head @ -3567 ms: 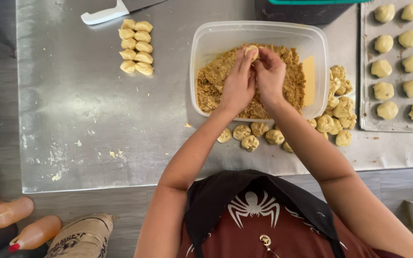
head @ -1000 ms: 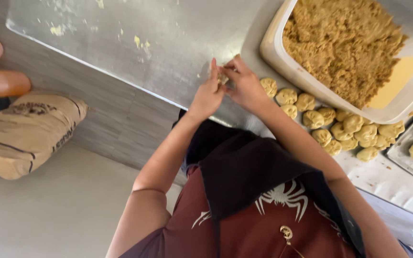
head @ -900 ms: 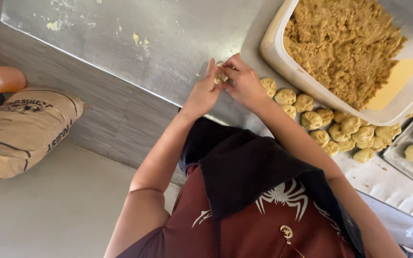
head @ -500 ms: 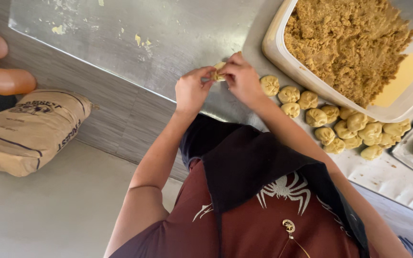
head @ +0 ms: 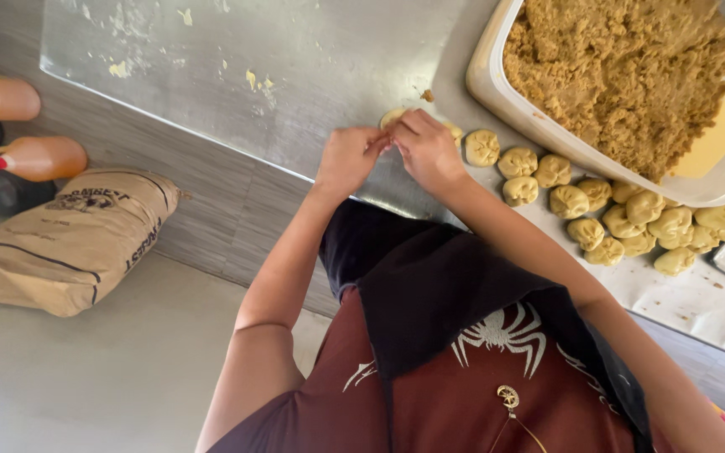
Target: The person takes a small piece of dough, flattens it by hand, scoops a portion of filling from a plastic container into the center, and pinches the edges together to seal the dumpling. They repeat this process multiple times, placing the completed dumplings on a stainless steel work surface.
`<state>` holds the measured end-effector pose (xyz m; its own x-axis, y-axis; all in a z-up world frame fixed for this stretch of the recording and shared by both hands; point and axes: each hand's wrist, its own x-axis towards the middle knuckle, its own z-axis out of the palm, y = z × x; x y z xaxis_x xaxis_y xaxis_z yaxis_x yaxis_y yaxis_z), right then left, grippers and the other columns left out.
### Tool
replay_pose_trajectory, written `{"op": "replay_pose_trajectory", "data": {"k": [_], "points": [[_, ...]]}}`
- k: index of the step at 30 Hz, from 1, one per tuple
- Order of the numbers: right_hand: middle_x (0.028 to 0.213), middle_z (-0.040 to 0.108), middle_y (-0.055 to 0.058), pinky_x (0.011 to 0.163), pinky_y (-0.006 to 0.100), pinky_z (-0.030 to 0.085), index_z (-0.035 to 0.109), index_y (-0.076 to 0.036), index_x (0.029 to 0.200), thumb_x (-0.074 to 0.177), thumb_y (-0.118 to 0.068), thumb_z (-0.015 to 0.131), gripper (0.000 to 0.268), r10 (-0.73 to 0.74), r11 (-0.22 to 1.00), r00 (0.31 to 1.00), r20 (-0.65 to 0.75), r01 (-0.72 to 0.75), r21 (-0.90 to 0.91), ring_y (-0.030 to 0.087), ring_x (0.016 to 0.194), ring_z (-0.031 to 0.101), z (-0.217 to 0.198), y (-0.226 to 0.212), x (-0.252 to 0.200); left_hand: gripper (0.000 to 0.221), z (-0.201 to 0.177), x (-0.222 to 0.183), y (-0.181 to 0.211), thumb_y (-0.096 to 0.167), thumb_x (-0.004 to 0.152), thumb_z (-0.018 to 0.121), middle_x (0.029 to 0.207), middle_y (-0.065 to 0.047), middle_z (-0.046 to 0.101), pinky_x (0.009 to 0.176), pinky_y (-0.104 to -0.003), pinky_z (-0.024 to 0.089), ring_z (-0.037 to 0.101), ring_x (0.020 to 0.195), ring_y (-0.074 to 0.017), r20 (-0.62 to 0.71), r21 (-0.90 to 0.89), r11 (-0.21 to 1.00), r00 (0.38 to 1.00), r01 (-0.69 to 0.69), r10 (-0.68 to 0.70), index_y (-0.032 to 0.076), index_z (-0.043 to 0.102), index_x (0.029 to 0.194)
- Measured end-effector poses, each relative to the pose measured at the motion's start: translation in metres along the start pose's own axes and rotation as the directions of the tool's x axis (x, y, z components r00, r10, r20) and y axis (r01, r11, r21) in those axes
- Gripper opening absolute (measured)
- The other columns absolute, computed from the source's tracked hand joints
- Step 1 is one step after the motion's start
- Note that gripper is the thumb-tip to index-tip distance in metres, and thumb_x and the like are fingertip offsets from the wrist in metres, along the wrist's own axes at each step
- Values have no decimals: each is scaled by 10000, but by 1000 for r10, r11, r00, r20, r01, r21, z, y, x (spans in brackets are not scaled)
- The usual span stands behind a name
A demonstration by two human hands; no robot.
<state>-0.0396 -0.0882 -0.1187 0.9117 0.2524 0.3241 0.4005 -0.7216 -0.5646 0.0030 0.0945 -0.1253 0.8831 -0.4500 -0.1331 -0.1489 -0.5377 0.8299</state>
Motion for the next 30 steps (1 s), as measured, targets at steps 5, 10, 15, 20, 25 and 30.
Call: {"op": "replay_pose_trajectory", "data": {"k": [5, 10, 15, 20, 25, 30], "points": [[934, 633, 83, 700, 399, 548, 707, -60, 931, 874, 16, 759, 108, 178, 979, 984, 29, -180, 99, 295, 817, 672, 1, 8, 17, 178, -27, 15, 13, 118, 959, 667, 843, -46, 782, 691, -281, 590, 790, 769, -155, -30, -250, 963, 994, 98, -109, 127, 770, 1104], [1003, 646, 109, 749, 406, 557, 746, -28, 1038, 879, 83, 723, 196, 157, 987, 973, -170, -160, -5, 314, 876, 686, -46, 12, 12, 138, -36, 90, 2, 77, 960, 741, 1044, -81, 784, 719, -295, 591, 790, 855, -185, -378, -100, 982, 919, -163, 114, 91, 758, 1096], [1132, 673, 161, 801, 390, 599, 746, 8, 996, 707, 96, 697, 306, 311, 893, 943, 123, -246, -376, 300, 921, 686, -29, 37, 5, 463, -17, 219, -34, 18, 845, 767, 1323, -167, 625, 959, -436, 552, 636, 1152, -376, -519, 242, 941, 787, -238, 333, 68, 628, 1283], [1218, 658, 163, 825, 396, 593, 730, -5, 1053, 718, 90, 690, 350, 388, 882, 905, 175, -310, -355, 309, 990, 675, -37, 35, 9, 381, -7, 309, -47, 28, 865, 737, 1277, -142, 655, 877, -438, 569, 660, 1064, -379, -505, 290, 943, 810, -165, 298, 92, 673, 1235], [1252, 598, 215, 760, 420, 558, 601, 52, 1303, 887, -20, 730, 442, 427, 900, 885, 188, -435, 5, 338, 913, 665, -93, -9, 11, 144, -20, 295, -48, 146, 980, 706, 985, -122, 725, 747, -400, 570, 680, 830, -319, -587, 105, 964, 767, -245, 259, 73, 700, 1103], [1242, 613, 120, 795, 320, 585, 580, -38, 1364, 925, -54, 737, 466, 439, 826, 897, 48, -423, 373, 234, 947, 713, -135, -40, 19, 152, 20, 114, 0, 138, 1109, 552, 972, 29, 533, 785, -233, 422, 467, 892, -84, -399, -630, 728, 917, -271, -5, 7, 624, 1134]]}}
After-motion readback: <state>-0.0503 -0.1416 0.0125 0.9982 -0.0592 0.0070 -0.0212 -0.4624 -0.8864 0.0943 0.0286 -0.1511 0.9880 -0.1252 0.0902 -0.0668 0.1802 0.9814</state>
